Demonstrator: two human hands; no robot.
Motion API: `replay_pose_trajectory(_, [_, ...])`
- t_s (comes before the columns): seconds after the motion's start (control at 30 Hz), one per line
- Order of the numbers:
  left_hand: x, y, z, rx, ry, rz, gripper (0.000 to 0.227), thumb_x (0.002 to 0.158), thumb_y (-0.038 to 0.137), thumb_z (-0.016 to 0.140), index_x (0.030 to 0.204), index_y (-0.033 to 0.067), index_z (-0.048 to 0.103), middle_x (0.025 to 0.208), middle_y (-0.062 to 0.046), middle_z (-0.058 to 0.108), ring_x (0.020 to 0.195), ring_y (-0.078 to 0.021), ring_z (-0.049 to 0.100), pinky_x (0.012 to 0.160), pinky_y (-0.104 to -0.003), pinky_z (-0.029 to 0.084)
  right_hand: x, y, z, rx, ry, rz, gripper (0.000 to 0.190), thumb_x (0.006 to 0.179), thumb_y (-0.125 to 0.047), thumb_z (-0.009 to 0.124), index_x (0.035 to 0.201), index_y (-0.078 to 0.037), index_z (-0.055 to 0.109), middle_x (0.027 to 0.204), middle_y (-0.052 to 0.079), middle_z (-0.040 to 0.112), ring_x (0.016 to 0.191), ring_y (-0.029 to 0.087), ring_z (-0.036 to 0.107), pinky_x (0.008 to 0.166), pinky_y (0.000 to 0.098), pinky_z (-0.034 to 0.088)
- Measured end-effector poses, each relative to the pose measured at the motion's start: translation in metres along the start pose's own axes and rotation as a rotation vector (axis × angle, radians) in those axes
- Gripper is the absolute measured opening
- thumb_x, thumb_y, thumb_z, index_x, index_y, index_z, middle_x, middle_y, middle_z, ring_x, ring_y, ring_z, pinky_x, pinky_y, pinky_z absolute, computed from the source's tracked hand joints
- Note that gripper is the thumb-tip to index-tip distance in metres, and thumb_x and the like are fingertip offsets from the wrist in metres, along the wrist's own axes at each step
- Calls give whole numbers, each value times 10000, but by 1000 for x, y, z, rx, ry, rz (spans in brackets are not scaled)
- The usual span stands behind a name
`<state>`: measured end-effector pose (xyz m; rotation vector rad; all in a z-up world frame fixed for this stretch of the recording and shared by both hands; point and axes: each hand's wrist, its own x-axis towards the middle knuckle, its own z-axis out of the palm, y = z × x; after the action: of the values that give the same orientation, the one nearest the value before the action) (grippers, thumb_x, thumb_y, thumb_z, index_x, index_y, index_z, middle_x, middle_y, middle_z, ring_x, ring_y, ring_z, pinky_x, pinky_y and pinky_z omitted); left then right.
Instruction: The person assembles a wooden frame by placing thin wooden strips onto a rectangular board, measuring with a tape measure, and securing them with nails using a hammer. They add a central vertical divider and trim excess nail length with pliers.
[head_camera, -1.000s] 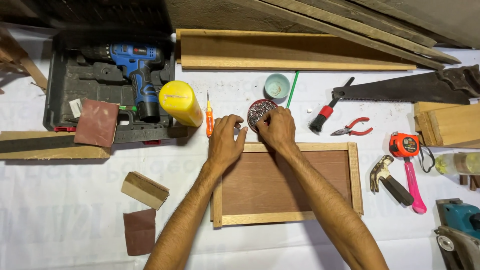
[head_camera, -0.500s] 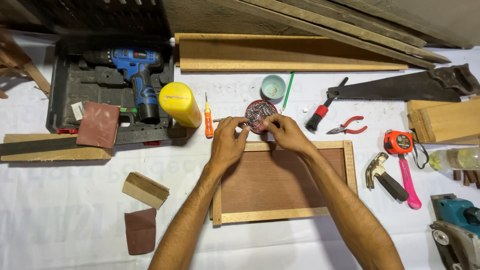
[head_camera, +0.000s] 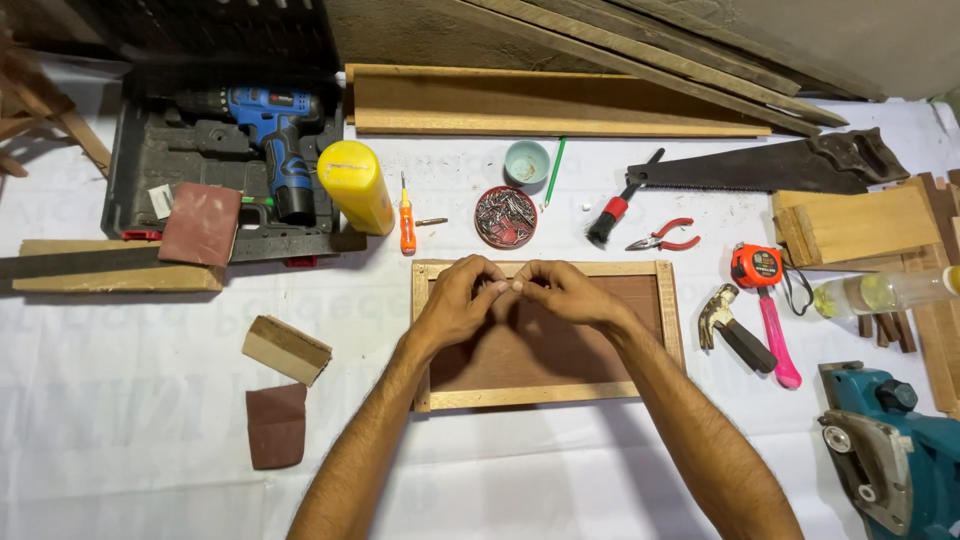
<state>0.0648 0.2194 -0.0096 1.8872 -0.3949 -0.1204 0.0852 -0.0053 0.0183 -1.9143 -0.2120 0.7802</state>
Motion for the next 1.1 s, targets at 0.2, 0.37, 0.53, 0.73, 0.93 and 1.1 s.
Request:
replay_pose_trajectory(0.2, [-57, 9, -25, -32, 92, -37, 226, 986, 247, 660, 988, 24, 632, 937, -70, 661, 828, -183, 632, 698, -336, 532, 0, -3, 45, -69, -57, -84, 291, 1053, -334, 581, 927, -76, 629, 712, -59, 501, 649, 62, 428, 545, 255, 395])
replay_pose_trajectory(0.37, [-104, -7, -56, 96, 239, -35, 271, 1030, 273, 666, 953, 16, 626, 897, -95, 630, 793, -206, 607, 707, -352, 516, 21, -21, 104, -220, -75, -239, 327, 1073, -336, 579, 939, -41, 624, 726, -34, 506, 666, 90, 445, 572, 291, 420])
replay_pose_trajectory(0.53, [-135, -33, -89, 117, 309, -63, 191, 1016, 224, 660, 962, 41, 647, 913, -81, 663, 811, -194, 631, 722, -353, 539, 40, -53, 151, -342, -29, -281, 315, 1050, -327, 567, 1016, -30, 667, 753, -2, 621, 682, 112, 556, 623, 327, 500])
replay_pose_trajectory(0.73, [-140, -45, -105, 388, 454, -77, 124, 944, 180, 732, 956, 57, 732, 944, -69, 699, 948, -260, 614, 856, -438, 524, 54, -53, 161, -370, -4, -192, 310, 1041, -347, 578, 1060, -51, 667, 814, 35, 632, 719, 142, 566, 643, 360, 525])
replay_pose_trajectory(0.93, [-130, -71, -96, 599, 400, -142, 188, 946, 236, 748, 1052, 84, 784, 955, -86, 663, 953, -276, 581, 843, -426, 526, 46, -39, 139, -307, 32, -130, 304, 1033, -357, 589, 1026, -64, 668, 823, 21, 643, 746, 116, 581, 672, 332, 529])
replay_pose_trajectory(1.1, [-110, -55, -86, 539, 388, -63, 267, 965, 234, 724, 1165, 59, 741, 941, -87, 620, 933, -268, 583, 793, -422, 543, 21, -16, 109, -215, 99, -59, 275, 1022, -338, 623, 993, -69, 670, 786, 4, 606, 702, 103, 534, 622, 294, 489])
